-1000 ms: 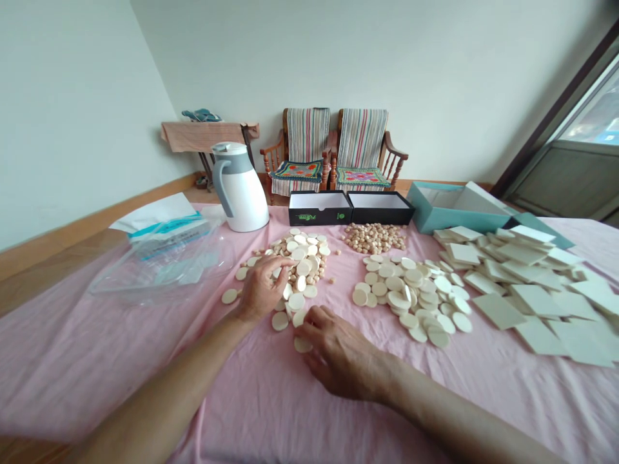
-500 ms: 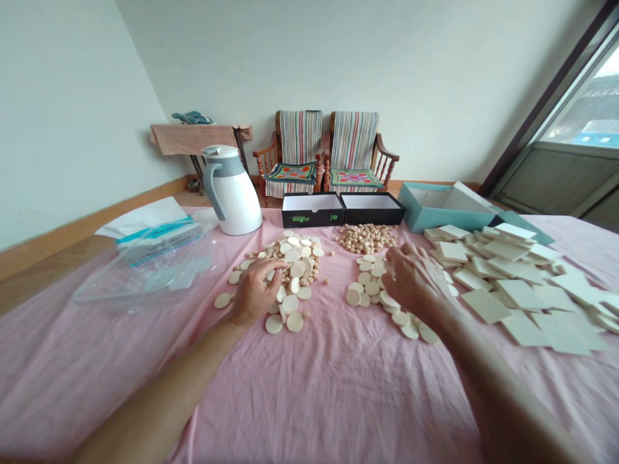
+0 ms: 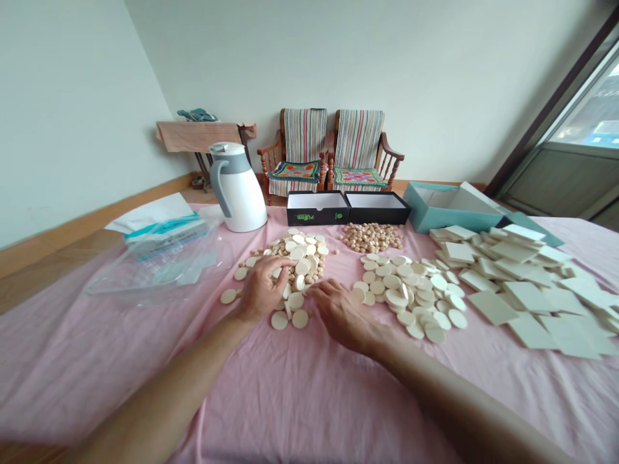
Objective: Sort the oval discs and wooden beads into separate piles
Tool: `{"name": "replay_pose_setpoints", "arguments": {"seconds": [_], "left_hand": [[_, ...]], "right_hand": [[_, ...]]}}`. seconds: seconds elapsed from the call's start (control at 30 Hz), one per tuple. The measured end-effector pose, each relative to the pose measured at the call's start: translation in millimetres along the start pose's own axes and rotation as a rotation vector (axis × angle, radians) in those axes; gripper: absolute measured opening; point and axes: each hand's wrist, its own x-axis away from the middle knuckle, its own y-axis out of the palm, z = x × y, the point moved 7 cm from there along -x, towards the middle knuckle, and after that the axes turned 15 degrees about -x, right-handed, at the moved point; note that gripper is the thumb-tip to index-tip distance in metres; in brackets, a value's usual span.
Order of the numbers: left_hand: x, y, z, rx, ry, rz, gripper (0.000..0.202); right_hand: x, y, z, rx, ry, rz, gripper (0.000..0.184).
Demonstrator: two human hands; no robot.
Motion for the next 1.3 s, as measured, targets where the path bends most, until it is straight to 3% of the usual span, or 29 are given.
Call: {"name": "replay_pose_setpoints", "arguments": {"seconds": [0.17, 0.33, 0.47, 0.57, 0.67, 0.8, 0.87, 0.93, 1.0, 1.07, 1.2, 1.3], "left_hand": [[0.6, 1.5, -1.0, 0.011, -0.011, -0.017, 0.021], [0.2, 0.9, -1.3, 0.013, -0.009, -0.014, 0.022], [-0.1, 0.1, -1.1, 0.001, -0.004, -0.007, 0.022], [0.0, -0.6, -1.6, -0.002, -0.006, 0.005, 0.021], [0.0, -0.6, -1.6, 0.010, -0.001, 0.006, 0.020], [0.0, -0.7, -1.1, 0.016, 0.002, 0.005, 0.019], [0.1, -0.6, -1.3, 0.019, -0.003, 0.003, 0.019], [0.1, -0.1, -1.3, 0.026, -0.006, 0.000, 0.020], [-0.1, 0.5, -1.0, 0.035, -0.008, -0.006, 0.021], [-0.3, 0.6, -1.0, 0.036, -0.013, -0.007, 0.021], [-0.6, -0.8, -0.7, 0.039, -0.018, -0.003, 0.021], [-0.7, -1.9, -0.1, 0.036, -0.011, -0.001, 0.021]], "right_hand": [[-8.0, 8.9, 7.0, 0.044, 0.025, 0.009, 0.031], [-9.5, 10.6, 10.1, 0.018, 0.076, 0.063, 0.013], [-3.8, 1.8, 13.2, 0.026, 0.130, 0.134, 0.011], [6.3, -25.1, 20.1, 0.115, 0.204, 0.183, 0.016], [22.9, -72.2, 35.6, 0.298, 0.333, 0.279, 0.015], [53.4, -133.1, 69.4, 0.510, 0.611, 0.384, 0.025], [65.4, -150.3, 83.0, 0.558, 0.704, 0.412, 0.029], [68.9, -156.2, 87.9, 0.564, 0.703, 0.458, 0.031], [61.1, -147.2, 83.9, 0.485, 0.587, 0.481, 0.030], [45.8, -124.5, 73.3, 0.313, 0.414, 0.448, 0.026], [15.0, -62.7, 38.1, -0.042, 0.121, 0.218, 0.025], [2.0, -30.0, 6.4, -0.147, -0.008, 0.067, 0.028]]}}
